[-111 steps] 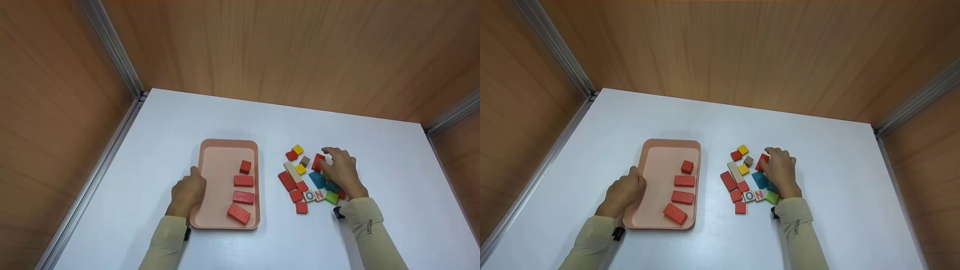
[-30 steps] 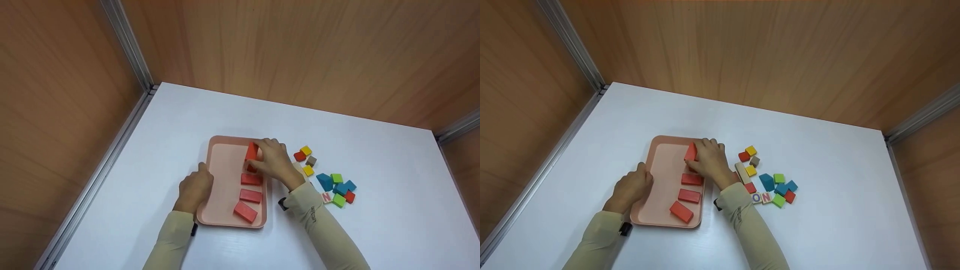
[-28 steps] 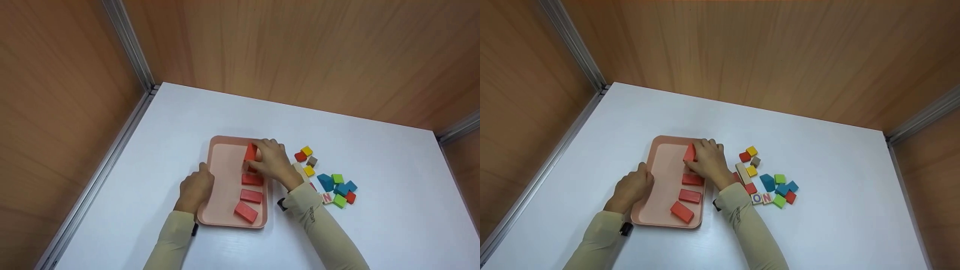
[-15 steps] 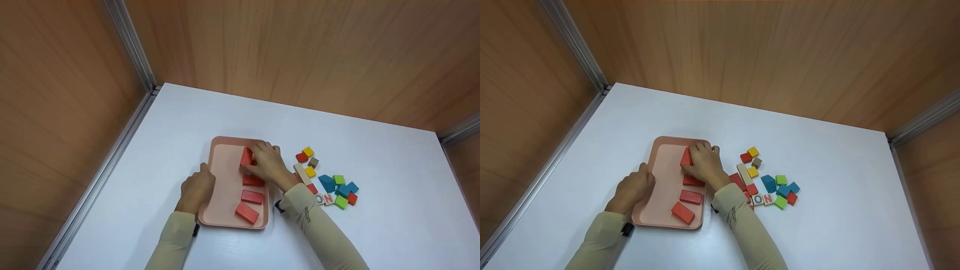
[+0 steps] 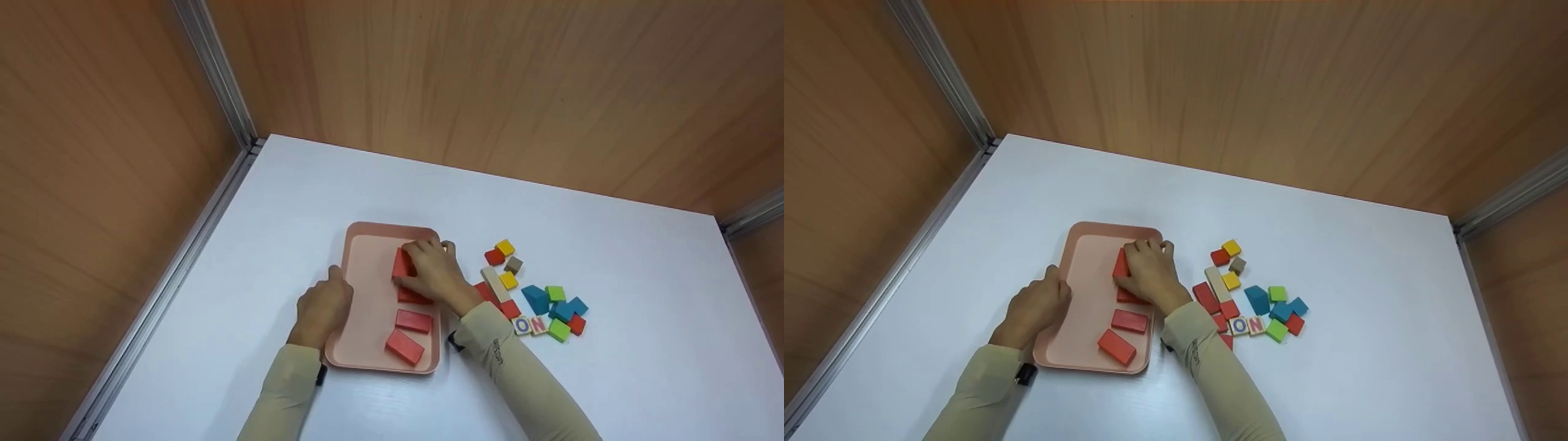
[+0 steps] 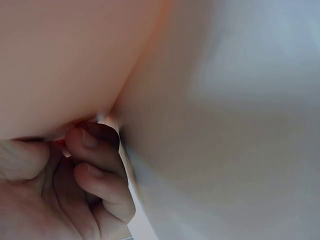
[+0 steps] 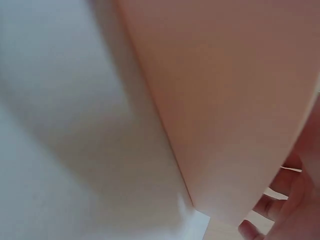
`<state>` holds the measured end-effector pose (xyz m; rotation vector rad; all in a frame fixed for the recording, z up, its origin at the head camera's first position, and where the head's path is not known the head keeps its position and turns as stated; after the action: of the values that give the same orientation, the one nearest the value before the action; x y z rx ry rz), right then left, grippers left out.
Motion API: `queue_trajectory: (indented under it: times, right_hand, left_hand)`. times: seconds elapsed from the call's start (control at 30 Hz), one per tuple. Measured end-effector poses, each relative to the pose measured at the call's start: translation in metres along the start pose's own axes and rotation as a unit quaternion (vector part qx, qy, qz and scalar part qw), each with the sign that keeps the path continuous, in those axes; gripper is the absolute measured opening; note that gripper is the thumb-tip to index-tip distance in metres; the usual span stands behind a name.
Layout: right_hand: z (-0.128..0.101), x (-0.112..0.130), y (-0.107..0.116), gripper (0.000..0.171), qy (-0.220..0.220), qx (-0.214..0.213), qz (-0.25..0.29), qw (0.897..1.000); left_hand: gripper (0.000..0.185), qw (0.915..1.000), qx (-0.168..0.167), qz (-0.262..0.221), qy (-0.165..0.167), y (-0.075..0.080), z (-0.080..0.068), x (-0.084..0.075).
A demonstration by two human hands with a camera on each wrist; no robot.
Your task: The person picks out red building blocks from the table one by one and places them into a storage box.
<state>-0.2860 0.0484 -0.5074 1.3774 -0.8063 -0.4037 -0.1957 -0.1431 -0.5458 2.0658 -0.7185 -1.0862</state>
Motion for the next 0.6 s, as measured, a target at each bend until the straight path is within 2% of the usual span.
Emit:
queue_trajectory:
  times: [0.13, 0.33, 0.6]
  right_hand:
    - [-0.0006, 0.0004, -0.0012, 0.064, -0.002, 0.005, -0.010, 1.000]
    - [-0.0008, 0.0014, -0.0038, 0.064, 0.005, 0.015, -0.028, 0.999]
    - [-0.0008, 0.0000, -0.0052, 0.067, -0.004, 0.028, -0.023, 0.999]
  left_hand:
    - [0.022, 1.0000, -0.002, -0.004, -0.007, 0.0004, -0.0002, -0.0004]
    - [0.022, 0.9993, -0.021, 0.025, -0.019, 0.0003, 0.0011, -0.0006]
    - [0.022, 0.9996, -0.016, 0.020, -0.015, 0.0008, 0.0008, -0.0012]
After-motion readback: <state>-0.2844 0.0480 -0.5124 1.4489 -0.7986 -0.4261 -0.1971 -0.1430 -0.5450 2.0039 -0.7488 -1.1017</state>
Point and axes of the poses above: each hand's wrist, its own z-axis towards the middle knuckle, its own y-axis out of the back of the hand, x = y × z, the point moved 4 cm from there along z, towards the middle knuckle, and after that the axes turned 9 degrees about y, right-handed, at the moved point
